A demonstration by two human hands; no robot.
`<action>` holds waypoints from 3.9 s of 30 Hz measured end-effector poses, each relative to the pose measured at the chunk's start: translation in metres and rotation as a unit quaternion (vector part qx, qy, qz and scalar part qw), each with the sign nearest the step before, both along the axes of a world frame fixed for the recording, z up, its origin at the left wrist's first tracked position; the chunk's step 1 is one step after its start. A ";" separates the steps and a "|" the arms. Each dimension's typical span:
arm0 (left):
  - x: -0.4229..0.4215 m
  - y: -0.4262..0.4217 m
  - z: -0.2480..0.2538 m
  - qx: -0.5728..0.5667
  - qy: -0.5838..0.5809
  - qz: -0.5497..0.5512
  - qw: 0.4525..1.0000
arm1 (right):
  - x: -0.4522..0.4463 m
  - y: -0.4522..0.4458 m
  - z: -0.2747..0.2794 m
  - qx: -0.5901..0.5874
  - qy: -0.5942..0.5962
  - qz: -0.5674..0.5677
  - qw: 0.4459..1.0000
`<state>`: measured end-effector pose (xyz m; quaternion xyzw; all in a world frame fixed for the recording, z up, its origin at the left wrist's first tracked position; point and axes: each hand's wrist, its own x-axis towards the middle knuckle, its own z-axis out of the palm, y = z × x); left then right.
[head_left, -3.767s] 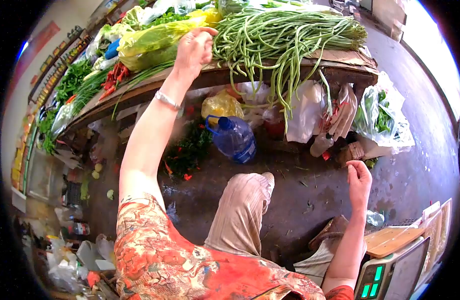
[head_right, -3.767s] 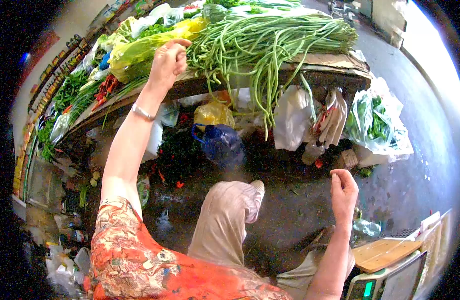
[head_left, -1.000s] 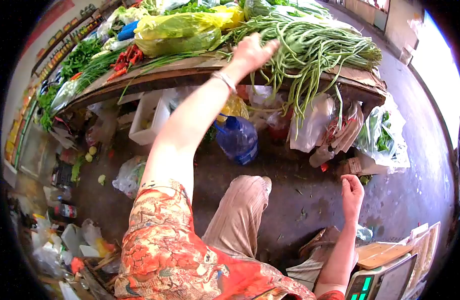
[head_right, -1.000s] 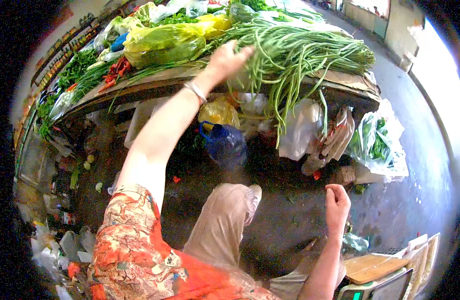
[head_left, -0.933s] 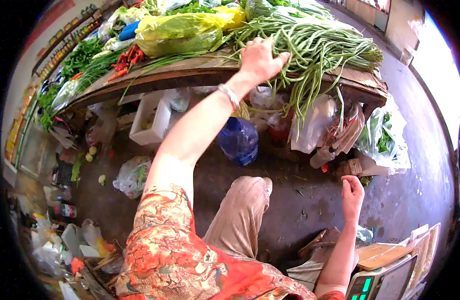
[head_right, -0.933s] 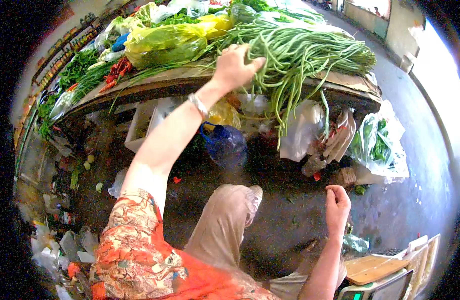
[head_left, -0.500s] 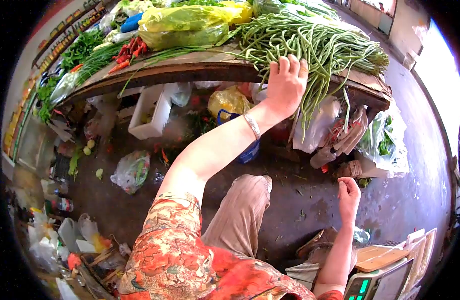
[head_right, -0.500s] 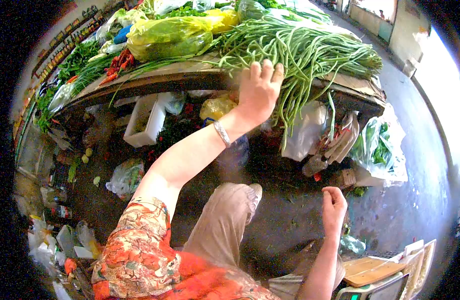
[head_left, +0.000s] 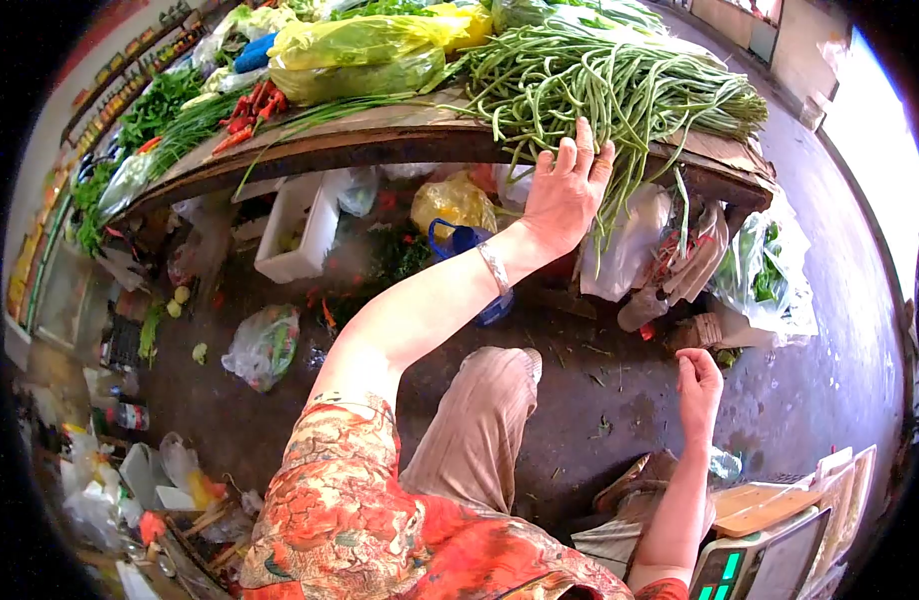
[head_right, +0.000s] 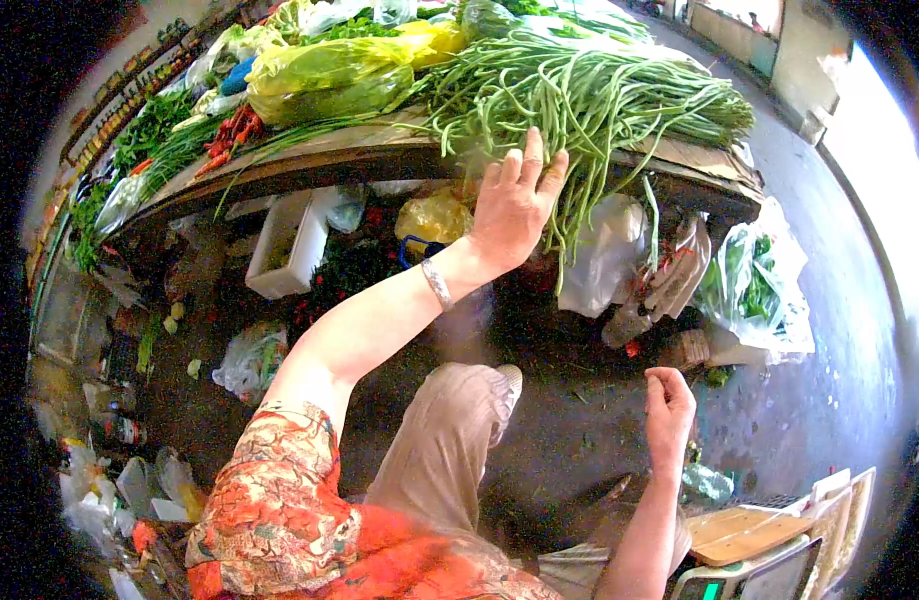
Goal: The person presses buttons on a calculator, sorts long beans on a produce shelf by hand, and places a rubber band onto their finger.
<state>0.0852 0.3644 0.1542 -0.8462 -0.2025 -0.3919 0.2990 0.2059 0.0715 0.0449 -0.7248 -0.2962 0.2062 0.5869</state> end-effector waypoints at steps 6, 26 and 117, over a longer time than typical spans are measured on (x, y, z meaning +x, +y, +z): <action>-0.004 -0.002 -0.005 -0.008 0.026 -0.018 0.999 | 0.001 0.000 0.001 -0.001 -0.002 -0.003 1.000; -0.048 0.128 0.094 -0.343 -0.130 -0.114 0.923 | 0.007 -0.005 -0.005 -0.005 -0.014 -0.008 1.000; 0.044 0.208 0.077 -0.404 -0.136 -0.228 0.875 | 0.017 -0.004 -0.003 -0.020 -0.050 -0.036 0.998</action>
